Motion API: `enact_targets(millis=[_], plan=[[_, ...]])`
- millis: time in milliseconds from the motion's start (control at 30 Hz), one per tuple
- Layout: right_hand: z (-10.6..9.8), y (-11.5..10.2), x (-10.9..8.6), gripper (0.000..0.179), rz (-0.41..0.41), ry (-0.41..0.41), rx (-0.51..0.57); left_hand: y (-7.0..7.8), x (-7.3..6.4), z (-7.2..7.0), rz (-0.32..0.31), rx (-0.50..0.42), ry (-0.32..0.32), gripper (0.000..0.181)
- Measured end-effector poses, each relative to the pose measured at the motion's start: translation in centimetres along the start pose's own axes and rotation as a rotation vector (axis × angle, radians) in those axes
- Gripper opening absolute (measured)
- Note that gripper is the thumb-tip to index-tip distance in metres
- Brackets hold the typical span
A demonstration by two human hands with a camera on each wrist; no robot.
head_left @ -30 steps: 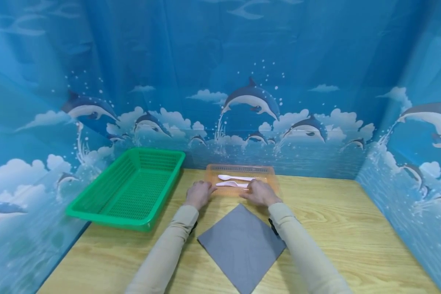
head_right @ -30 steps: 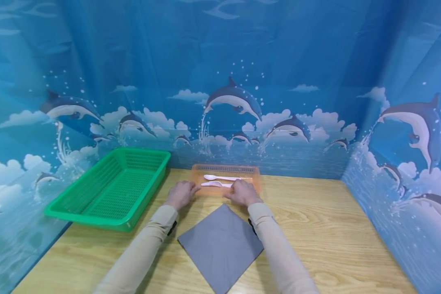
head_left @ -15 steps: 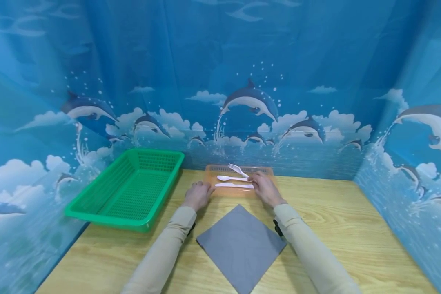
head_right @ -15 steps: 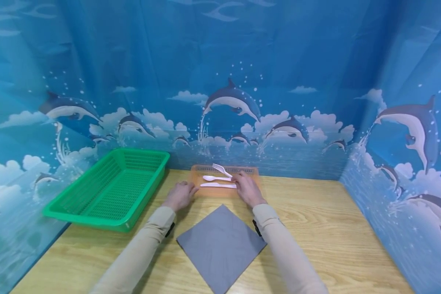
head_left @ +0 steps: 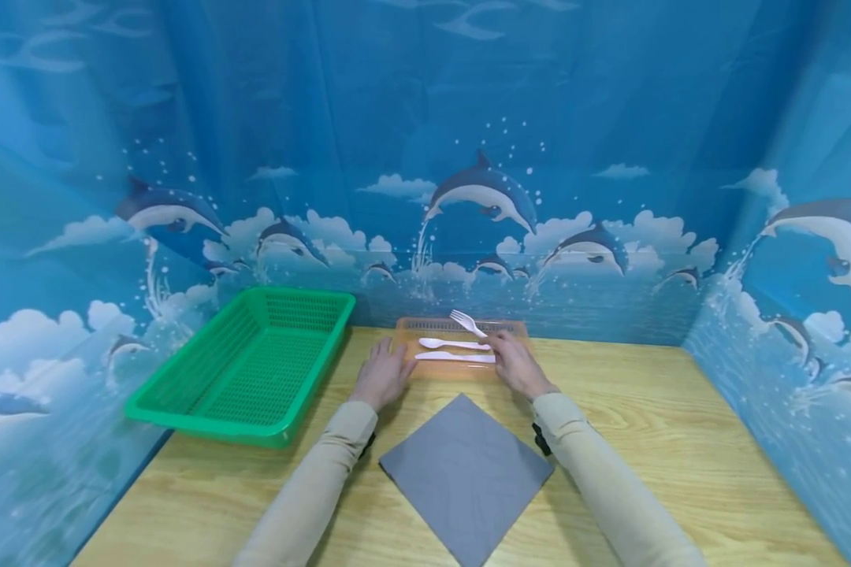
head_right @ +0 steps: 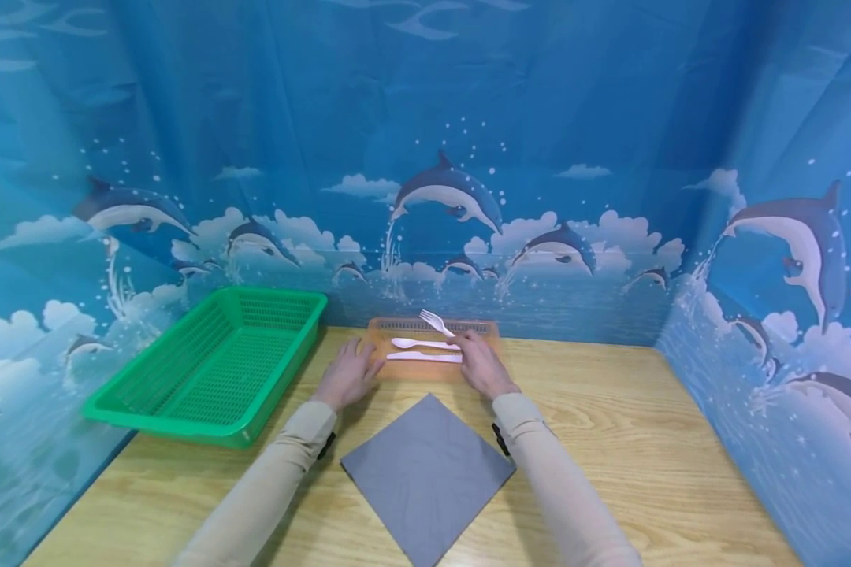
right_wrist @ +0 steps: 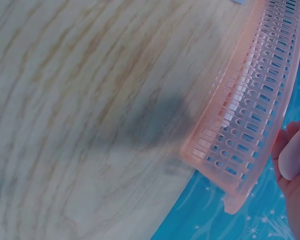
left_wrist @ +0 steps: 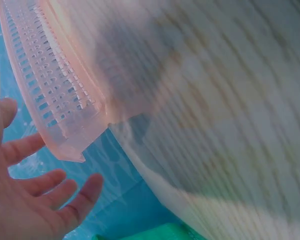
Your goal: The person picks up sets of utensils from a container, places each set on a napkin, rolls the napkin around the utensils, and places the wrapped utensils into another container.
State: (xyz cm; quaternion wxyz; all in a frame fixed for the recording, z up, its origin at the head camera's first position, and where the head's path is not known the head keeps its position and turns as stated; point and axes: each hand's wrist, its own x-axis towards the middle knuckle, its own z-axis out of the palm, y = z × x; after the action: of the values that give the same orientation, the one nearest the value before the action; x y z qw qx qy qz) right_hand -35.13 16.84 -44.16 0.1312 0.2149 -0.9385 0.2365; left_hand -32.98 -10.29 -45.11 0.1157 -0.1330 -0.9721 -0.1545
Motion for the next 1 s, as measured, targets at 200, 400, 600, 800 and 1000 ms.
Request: enact_targets(millis=[200, 400, 600, 800, 1000], plan=[[-0.1, -0.1, -0.2, 0.033, -0.003, 0.038, 0.003, 0.2, 0.1, 0.1, 0.045, -0.014, 0.056, 0.043], [-0.1, -0.4, -0.3, 0.027, 0.013, 0.055, -0.040, 0.5, -0.2, 0.2, 0.096, -0.046, 0.111, 0.039], [-0.3, -0.7, -0.4, 0.024, 0.004, 0.067, -0.046, 0.8, -0.9, -0.1, 0.209, -0.053, 0.192, 0.035], [-0.5, -0.8, -0.7, 0.024, -0.009, 0.067, 0.020, 1.5, -1.6, -0.6, 0.275, -0.075, 0.179, 0.033], [-0.5, -1.2, -1.0, 0.026, 0.002, 0.043, 0.159, 2.0, -2.1, -0.5, 0.359, -0.065, 0.214, 0.032]])
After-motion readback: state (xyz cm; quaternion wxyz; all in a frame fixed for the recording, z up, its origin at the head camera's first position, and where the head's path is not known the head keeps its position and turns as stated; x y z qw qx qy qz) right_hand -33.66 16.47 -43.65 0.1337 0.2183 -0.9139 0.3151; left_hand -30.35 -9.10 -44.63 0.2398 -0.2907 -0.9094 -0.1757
